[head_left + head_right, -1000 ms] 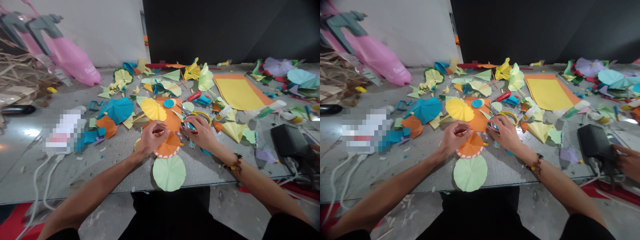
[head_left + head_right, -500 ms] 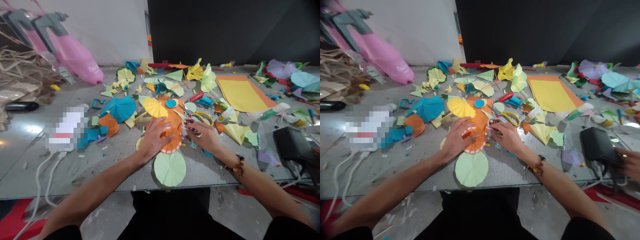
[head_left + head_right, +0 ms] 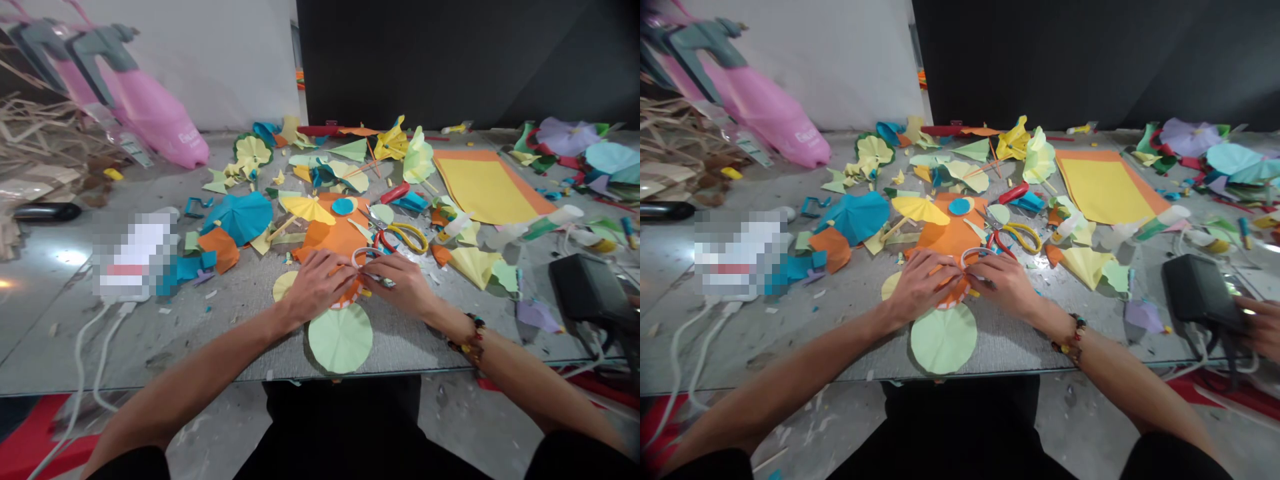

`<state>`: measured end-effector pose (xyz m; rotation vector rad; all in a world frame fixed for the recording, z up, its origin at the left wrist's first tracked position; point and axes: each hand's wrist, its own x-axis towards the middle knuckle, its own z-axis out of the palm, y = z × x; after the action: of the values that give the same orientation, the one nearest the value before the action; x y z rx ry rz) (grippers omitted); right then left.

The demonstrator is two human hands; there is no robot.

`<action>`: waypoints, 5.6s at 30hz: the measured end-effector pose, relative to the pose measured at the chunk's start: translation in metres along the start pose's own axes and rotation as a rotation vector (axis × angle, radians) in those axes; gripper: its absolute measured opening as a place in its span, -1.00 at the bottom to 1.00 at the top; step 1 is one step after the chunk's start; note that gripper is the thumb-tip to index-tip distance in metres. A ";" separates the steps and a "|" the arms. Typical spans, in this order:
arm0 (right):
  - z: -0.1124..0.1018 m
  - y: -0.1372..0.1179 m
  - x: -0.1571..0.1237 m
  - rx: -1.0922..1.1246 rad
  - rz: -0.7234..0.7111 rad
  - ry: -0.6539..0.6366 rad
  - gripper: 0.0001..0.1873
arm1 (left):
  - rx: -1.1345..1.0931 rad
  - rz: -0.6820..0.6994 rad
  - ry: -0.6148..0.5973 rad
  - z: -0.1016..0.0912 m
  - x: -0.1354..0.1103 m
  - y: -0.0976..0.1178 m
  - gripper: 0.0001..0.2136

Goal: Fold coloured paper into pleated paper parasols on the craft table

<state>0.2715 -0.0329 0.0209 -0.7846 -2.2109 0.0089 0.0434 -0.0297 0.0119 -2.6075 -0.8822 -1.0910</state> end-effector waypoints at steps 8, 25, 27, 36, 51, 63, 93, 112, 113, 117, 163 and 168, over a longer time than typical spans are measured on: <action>-0.004 0.001 -0.002 0.020 0.024 -0.072 -0.86 | 0.181 0.130 -0.024 -0.007 0.003 0.004 -0.91; -0.022 0.036 -0.001 -0.107 0.272 0.190 -0.85 | -0.004 0.070 0.060 -0.007 -0.002 0.012 -0.91; -0.019 0.042 -0.003 -0.130 0.264 0.099 -0.83 | -0.119 -0.101 0.107 -0.005 -0.001 0.006 -0.91; -0.009 0.050 -0.011 -0.116 0.312 0.037 -0.52 | -0.341 -0.304 0.125 -0.002 -0.002 0.001 -0.86; -0.007 0.029 -0.005 -0.234 0.163 0.016 -0.65 | -0.879 -0.510 -0.029 -0.006 0.002 0.005 -0.83; -0.013 0.008 0.003 0.313 0.165 0.006 -0.79 | -0.786 -0.480 -0.085 -0.006 0.003 0.004 -0.85; 0.014 0.006 -0.009 0.274 0.421 -0.138 -0.50 | -0.219 -0.287 -0.198 0.008 -0.011 -0.006 -0.43; 0.004 -0.007 0.006 0.410 0.421 0.059 -0.83 | -0.832 -0.847 -0.086 0.005 0.000 0.000 -0.71; 0.005 -0.008 0.006 0.424 0.418 0.045 -0.82 | -0.834 -0.829 -0.089 0.005 0.000 0.002 -0.71; 0.007 -0.007 0.005 0.488 0.442 -0.012 -0.80 | -0.793 -0.794 -0.110 0.004 0.000 0.005 -0.74; 0.003 -0.007 0.008 0.638 0.557 -0.129 -0.66 | -0.712 -0.850 -0.026 -0.003 0.005 0.011 -0.72; 0.001 -0.008 0.009 0.637 0.534 -0.120 -0.66 | -0.697 -0.848 -0.010 -0.005 0.005 0.013 -0.74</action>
<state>0.2619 -0.0348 0.0283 -0.9799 -1.8613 0.9886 0.0503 -0.0396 0.0197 -2.7520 -2.0240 -1.8491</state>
